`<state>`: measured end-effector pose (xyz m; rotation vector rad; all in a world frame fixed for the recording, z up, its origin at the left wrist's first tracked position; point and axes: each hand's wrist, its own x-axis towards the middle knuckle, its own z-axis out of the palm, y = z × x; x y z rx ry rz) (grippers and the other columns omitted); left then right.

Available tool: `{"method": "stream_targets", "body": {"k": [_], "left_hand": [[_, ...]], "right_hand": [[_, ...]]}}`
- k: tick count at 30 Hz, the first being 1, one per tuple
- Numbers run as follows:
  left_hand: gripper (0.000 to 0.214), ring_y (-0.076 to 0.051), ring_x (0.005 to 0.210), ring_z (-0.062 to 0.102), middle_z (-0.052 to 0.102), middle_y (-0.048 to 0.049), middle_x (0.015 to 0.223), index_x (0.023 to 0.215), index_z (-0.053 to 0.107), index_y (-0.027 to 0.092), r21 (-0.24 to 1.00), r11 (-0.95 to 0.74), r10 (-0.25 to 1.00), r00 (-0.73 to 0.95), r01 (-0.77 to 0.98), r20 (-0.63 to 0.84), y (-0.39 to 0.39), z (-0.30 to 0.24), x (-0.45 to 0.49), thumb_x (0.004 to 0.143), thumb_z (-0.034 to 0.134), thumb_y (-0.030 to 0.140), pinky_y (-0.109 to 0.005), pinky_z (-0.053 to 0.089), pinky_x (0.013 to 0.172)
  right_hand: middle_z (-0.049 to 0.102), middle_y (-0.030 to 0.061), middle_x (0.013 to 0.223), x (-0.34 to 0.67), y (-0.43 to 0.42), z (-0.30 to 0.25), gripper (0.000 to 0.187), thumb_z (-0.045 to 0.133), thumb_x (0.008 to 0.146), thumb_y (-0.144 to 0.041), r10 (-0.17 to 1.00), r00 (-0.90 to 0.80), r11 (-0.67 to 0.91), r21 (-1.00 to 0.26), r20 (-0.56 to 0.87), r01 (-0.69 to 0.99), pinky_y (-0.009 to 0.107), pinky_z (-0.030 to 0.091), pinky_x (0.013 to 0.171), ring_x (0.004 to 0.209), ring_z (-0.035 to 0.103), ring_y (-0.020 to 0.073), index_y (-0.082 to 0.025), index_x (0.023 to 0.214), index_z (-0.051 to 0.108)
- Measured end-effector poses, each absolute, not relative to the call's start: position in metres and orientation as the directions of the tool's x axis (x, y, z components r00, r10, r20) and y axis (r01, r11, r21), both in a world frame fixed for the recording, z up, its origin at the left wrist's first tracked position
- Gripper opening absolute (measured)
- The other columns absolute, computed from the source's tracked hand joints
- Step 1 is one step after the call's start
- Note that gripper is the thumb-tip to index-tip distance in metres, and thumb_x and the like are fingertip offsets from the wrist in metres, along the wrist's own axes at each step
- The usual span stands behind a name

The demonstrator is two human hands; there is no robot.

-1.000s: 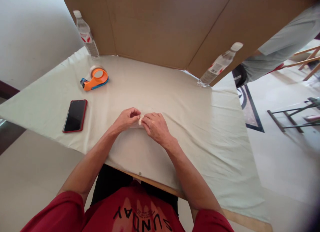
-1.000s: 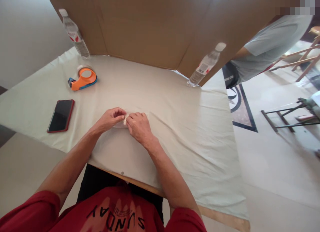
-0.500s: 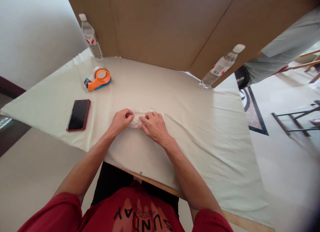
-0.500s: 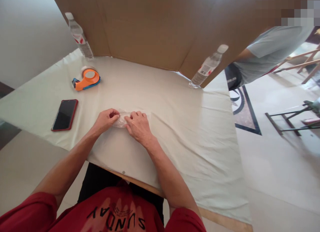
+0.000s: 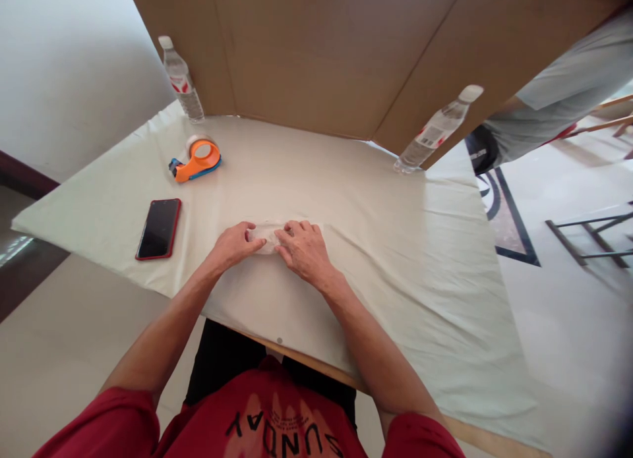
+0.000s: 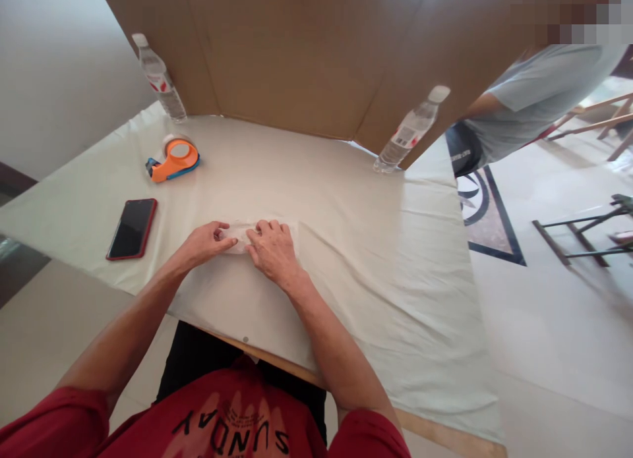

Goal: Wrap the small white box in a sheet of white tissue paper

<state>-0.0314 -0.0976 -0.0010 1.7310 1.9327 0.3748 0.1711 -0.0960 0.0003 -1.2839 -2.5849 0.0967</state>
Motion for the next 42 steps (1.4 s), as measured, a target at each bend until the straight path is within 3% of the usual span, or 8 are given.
{"method": "stream_targets", "body": {"k": [5,11,16,19,24,29,37,42], "left_hand": [[0.046,-0.025,0.087,0.069,0.073,-0.0075,0.093,0.119,0.064,0.015,0.464,0.204,0.968,-0.108,0.862,-0.225,-0.094,-0.002,-0.029,0.083,0.062,0.044,-0.031,0.048,0.076],[0.048,-0.033,0.105,0.067,0.074,-0.0142,0.105,0.125,0.062,0.014,0.304,0.213,0.964,-0.15,0.928,-0.218,-0.089,0.003,-0.02,0.087,0.061,0.042,-0.036,0.048,0.085],[0.04,-0.027,0.095,0.069,0.075,-0.0114,0.097,0.118,0.065,0.014,0.433,0.249,0.963,-0.175,0.866,-0.204,-0.09,0.0,-0.03,0.087,0.059,0.038,-0.032,0.049,0.081],[0.039,-0.021,0.076,0.068,0.072,-0.0093,0.088,0.113,0.064,0.013,0.575,0.32,0.943,-0.193,0.753,-0.272,-0.093,-0.002,-0.039,0.086,0.059,0.041,-0.027,0.048,0.064],[0.025,-0.012,0.046,0.05,0.06,-0.0004,0.063,0.082,0.062,0.015,0.756,0.407,0.902,-0.094,0.512,-0.422,-0.096,0.001,-0.041,0.082,0.059,0.04,-0.022,0.035,0.043],[0.011,-0.01,0.042,0.039,0.045,0.0062,0.046,0.07,0.056,0.018,0.812,0.361,0.917,-0.018,0.458,-0.398,-0.093,0.001,-0.041,0.071,0.06,0.029,-0.022,0.029,0.044],[0.035,-0.011,0.053,0.039,0.047,0.0043,0.054,0.066,0.06,0.017,0.788,0.149,0.984,-0.007,0.597,-0.18,-0.09,0.0,-0.043,0.069,0.062,0.052,-0.024,0.026,0.052],[0.032,-0.01,0.052,0.035,0.04,0.0054,0.052,0.056,0.05,0.019,0.793,0.156,0.986,-0.053,0.589,-0.155,-0.091,-0.002,-0.037,0.069,0.057,0.047,-0.025,0.025,0.052]], "right_hand": [[0.065,0.0109,0.121,0.17,-0.096,0.001,0.025,0.056,0.097,-0.035,0.794,-0.58,0.605,-0.151,0.181,0.782,0.039,0.032,0.086,0.105,0.05,0.0273,-0.022,0.115,0.067],[0.065,0.0108,0.122,0.171,-0.097,0.001,0.026,0.055,0.097,-0.035,0.798,-0.578,0.6,-0.151,0.169,0.785,0.038,0.031,0.086,0.106,0.049,0.0271,-0.021,0.116,0.066],[0.064,0.0113,0.123,0.17,-0.097,0.003,0.026,0.055,0.097,-0.035,0.8,-0.58,0.599,-0.14,0.154,0.788,0.038,0.031,0.086,0.107,0.049,0.0273,-0.021,0.117,0.065],[0.064,0.0117,0.123,0.17,-0.097,0.005,0.026,0.055,0.098,-0.035,0.802,-0.58,0.596,-0.13,0.142,0.792,0.039,0.031,0.086,0.107,0.049,0.0276,-0.021,0.116,0.065],[0.064,0.0123,0.124,0.168,-0.098,0.006,0.027,0.055,0.098,-0.035,0.807,-0.576,0.59,-0.131,0.132,0.797,0.039,0.032,0.085,0.108,0.05,0.0279,-0.02,0.118,0.064],[0.064,0.0121,0.123,0.169,-0.098,0.003,0.027,0.054,0.098,-0.035,0.811,-0.564,0.583,-0.144,0.153,0.8,0.038,0.032,0.084,0.108,0.049,0.028,-0.021,0.119,0.064],[0.065,0.011,0.123,0.169,-0.098,0.002,0.026,0.056,0.097,-0.035,0.81,-0.562,0.584,-0.144,0.17,0.799,0.039,0.031,0.085,0.107,0.05,0.0271,-0.021,0.117,0.064],[0.066,0.0108,0.121,0.169,-0.098,0.002,0.027,0.057,0.096,-0.034,0.808,-0.561,0.585,-0.132,0.18,0.8,0.039,0.031,0.085,0.106,0.051,0.0274,-0.02,0.118,0.063]]}}
